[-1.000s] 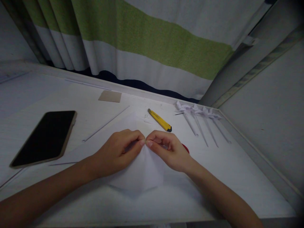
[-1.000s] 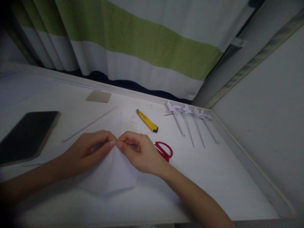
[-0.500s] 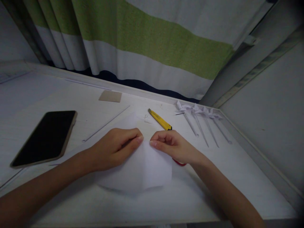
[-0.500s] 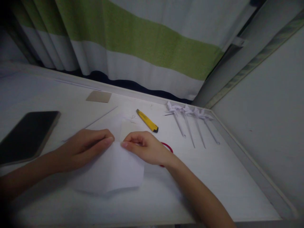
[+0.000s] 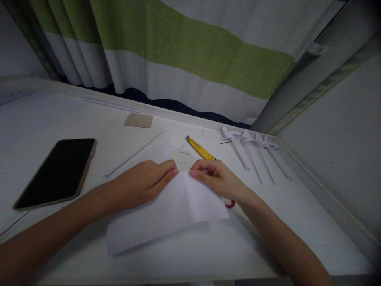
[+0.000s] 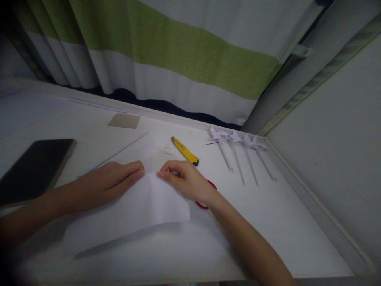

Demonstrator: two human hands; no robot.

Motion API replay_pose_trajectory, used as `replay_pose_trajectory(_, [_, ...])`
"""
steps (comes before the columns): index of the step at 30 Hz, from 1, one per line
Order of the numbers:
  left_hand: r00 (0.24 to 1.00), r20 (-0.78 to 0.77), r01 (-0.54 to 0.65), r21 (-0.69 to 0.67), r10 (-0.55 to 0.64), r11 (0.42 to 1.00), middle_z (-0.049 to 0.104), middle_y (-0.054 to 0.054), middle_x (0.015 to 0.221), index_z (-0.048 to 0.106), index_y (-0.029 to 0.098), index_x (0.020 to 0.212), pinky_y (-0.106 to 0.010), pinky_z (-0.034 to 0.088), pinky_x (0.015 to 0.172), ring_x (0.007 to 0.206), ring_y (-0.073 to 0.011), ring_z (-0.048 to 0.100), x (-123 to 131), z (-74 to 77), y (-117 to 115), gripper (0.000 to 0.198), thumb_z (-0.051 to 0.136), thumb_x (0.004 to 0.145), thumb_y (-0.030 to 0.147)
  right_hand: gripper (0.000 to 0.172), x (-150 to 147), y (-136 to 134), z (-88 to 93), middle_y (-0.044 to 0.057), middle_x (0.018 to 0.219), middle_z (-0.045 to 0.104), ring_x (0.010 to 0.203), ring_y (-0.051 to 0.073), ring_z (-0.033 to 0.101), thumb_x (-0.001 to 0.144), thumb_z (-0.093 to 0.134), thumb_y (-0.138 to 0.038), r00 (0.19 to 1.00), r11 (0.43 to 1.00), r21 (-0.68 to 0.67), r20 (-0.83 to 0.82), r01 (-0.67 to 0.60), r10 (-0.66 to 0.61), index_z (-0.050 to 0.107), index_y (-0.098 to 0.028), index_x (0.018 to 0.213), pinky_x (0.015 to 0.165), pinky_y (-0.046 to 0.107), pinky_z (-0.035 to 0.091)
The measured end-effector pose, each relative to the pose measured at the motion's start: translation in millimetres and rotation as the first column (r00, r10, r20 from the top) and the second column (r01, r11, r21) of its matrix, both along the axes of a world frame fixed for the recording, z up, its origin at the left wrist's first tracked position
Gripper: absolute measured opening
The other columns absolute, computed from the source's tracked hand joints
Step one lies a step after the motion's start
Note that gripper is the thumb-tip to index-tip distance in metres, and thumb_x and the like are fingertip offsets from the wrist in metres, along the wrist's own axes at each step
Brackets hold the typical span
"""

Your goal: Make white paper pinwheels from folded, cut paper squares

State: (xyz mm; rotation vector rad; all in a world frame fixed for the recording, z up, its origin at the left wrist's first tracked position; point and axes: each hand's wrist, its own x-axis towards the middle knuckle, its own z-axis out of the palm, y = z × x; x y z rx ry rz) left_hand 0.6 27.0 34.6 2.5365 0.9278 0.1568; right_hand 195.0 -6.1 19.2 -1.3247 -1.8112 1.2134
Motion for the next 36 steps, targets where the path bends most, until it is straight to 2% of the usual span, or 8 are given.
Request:
replay_pose_trajectory(19, [0.997, 0.067, -0.035, -0.034, 0.038, 0.999, 0.048, 0.003, 0.054, 0.044, 0.02, 0.071, -0.025, 0.032, 0.051, 0.055, -0.0153, 0.051, 0.0, -7.1, -0.2, 0.03, 0.021, 0.087, 0.033, 0.026, -1.5, 1.2, -5.1, -0.003, 0.057, 0.044, 0.048, 0.006, 0.038, 0.076, 0.049, -0.04, 0.999, 0.999, -0.048, -0.033, 0.012, -0.014, 0.052, -0.015, 0.07, 0.039, 0.017, 0.027])
replay_pose_trajectory(25, [0.999, 0.024, -0.044, -0.045, 0.046, 0.998, 0.047, 0.002, 0.053, 0.043, 0.02, 0.072, -0.025, 0.033, 0.052, 0.055, -0.0159, 0.05, -1.7, -5.5, 2.7, 0.029, 0.021, 0.087, 0.032, 0.024, 3.2, 3.4, -7.6, -0.005, 0.054, 0.041, 0.045, 0.005, 0.036, 0.077, 0.048, -0.038, 0.999, 0.999, -0.025, 0.013, 0.035, -0.035, 0.053, -0.015, 0.07, 0.038, 0.017, 0.025])
replay_pose_trajectory(29, [0.997, 0.055, -0.046, -0.045, 0.049, 0.998, 0.048, 0.002, 0.054, 0.044, 0.02, 0.072, -0.025, 0.033, 0.053, 0.055, -0.0152, 0.05, -1.4, -2.7, 3.1, 0.029, 0.022, 0.087, 0.032, 0.023, 4.9, 3.8, -9.6, -0.005, 0.054, 0.042, 0.045, 0.005, 0.037, 0.077, 0.048, -0.036, 0.999, 0.999, -0.023, 0.007, 0.037, -0.036, 0.053, -0.015, 0.07, 0.037, 0.016, 0.026])
replay_pose_trajectory(33, [0.993, 0.105, -0.045, -0.144, 0.06, 0.989, 0.05, 0.003, 0.055, 0.049, 0.019, 0.077, -0.022, 0.033, 0.051, 0.054, -0.0131, 0.05, -2.7, 1.0, 4.1, 0.029, 0.027, 0.085, 0.035, 0.022, 6.5, 4.0, -7.6, -0.004, 0.053, 0.046, 0.042, 0.005, 0.041, 0.075, 0.051, -0.037, 0.998, 0.995, -0.066, 0.019, 0.069, -0.068, 0.054, -0.016, 0.074, 0.035, 0.015, 0.027])
replay_pose_trajectory(36, [0.991, 0.103, -0.072, -0.173, 0.09, 0.982, 0.052, 0.003, 0.056, 0.051, 0.018, 0.073, -0.022, 0.031, 0.047, 0.053, -0.0125, 0.05, -5.9, -2.8, 9.5, 0.034, 0.029, 0.083, 0.043, 0.021, 9.4, 5.0, -2.8, -0.003, 0.053, 0.051, 0.041, 0.006, 0.045, 0.069, 0.059, -0.036, 0.99, 0.983, -0.112, 0.0, 0.142, -0.143, 0.056, -0.016, 0.076, 0.034, 0.016, 0.03])
